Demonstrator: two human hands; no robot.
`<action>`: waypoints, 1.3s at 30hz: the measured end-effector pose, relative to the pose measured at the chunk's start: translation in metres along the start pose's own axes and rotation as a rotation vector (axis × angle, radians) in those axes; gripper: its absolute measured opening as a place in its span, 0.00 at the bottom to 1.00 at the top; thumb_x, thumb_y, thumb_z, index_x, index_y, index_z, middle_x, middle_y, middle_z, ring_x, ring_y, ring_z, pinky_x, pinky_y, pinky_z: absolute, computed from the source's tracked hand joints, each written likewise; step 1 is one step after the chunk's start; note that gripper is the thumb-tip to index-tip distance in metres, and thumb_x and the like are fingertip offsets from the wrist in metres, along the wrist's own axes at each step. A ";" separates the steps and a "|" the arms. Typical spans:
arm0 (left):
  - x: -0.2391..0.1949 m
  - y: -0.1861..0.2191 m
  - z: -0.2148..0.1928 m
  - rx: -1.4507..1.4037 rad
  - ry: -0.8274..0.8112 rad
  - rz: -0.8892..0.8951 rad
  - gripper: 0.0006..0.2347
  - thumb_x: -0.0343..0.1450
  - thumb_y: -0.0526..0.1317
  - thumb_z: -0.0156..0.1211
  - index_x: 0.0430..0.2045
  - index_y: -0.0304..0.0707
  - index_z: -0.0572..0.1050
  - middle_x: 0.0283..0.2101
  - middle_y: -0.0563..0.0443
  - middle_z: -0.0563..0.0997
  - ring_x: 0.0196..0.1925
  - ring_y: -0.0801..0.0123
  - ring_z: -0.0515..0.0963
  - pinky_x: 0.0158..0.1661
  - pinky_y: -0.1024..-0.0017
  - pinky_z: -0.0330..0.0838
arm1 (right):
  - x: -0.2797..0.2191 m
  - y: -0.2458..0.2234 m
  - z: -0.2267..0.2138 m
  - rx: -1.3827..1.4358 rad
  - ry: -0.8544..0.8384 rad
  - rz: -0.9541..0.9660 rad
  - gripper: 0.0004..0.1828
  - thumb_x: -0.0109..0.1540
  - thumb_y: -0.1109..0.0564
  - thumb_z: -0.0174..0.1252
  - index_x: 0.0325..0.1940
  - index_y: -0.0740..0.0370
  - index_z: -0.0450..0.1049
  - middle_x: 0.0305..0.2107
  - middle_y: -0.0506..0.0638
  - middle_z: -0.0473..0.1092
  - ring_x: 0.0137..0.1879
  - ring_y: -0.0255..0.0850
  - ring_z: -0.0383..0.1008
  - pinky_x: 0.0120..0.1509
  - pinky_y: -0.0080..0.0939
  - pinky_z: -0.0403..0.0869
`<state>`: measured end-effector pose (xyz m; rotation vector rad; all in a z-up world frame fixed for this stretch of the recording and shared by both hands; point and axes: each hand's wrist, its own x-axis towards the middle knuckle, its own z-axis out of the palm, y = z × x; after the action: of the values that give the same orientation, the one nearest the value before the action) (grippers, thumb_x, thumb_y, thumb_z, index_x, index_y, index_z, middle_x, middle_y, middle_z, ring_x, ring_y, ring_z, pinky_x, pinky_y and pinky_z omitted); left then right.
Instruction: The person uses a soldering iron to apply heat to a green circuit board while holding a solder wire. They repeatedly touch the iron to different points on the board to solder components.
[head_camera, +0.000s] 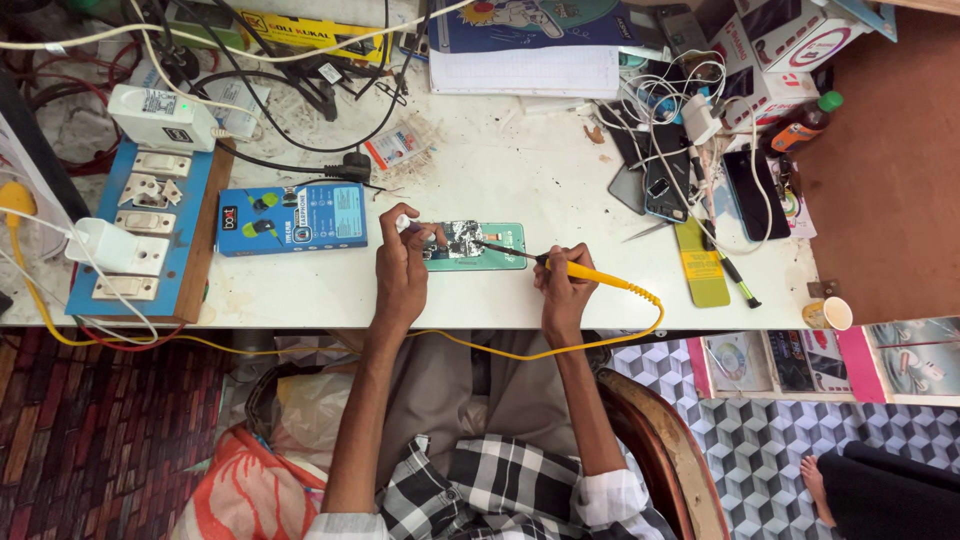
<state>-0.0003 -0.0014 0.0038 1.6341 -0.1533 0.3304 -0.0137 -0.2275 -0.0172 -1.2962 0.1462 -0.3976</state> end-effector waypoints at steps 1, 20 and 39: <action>-0.001 0.000 0.000 0.011 0.003 0.014 0.09 0.83 0.40 0.44 0.52 0.36 0.58 0.31 0.49 0.80 0.31 0.71 0.75 0.36 0.72 0.67 | -0.001 0.001 -0.001 -0.007 0.007 -0.013 0.14 0.69 0.60 0.54 0.31 0.59 0.59 0.21 0.48 0.66 0.23 0.32 0.65 0.26 0.31 0.64; -0.001 0.003 -0.001 0.052 0.009 0.042 0.08 0.82 0.37 0.44 0.53 0.36 0.59 0.31 0.48 0.81 0.29 0.69 0.77 0.34 0.70 0.68 | 0.000 0.003 -0.003 0.031 0.022 -0.072 0.14 0.68 0.63 0.52 0.30 0.59 0.58 0.23 0.47 0.64 0.24 0.31 0.63 0.26 0.31 0.63; -0.001 0.004 -0.001 0.074 -0.006 0.003 0.08 0.82 0.37 0.44 0.54 0.37 0.59 0.32 0.47 0.82 0.27 0.65 0.76 0.33 0.67 0.68 | 0.000 0.002 -0.004 0.025 0.000 -0.074 0.15 0.70 0.59 0.54 0.30 0.59 0.59 0.23 0.46 0.64 0.24 0.32 0.65 0.28 0.32 0.63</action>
<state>-0.0024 -0.0006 0.0070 1.7086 -0.1489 0.3369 -0.0149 -0.2302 -0.0202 -1.2796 0.0936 -0.4614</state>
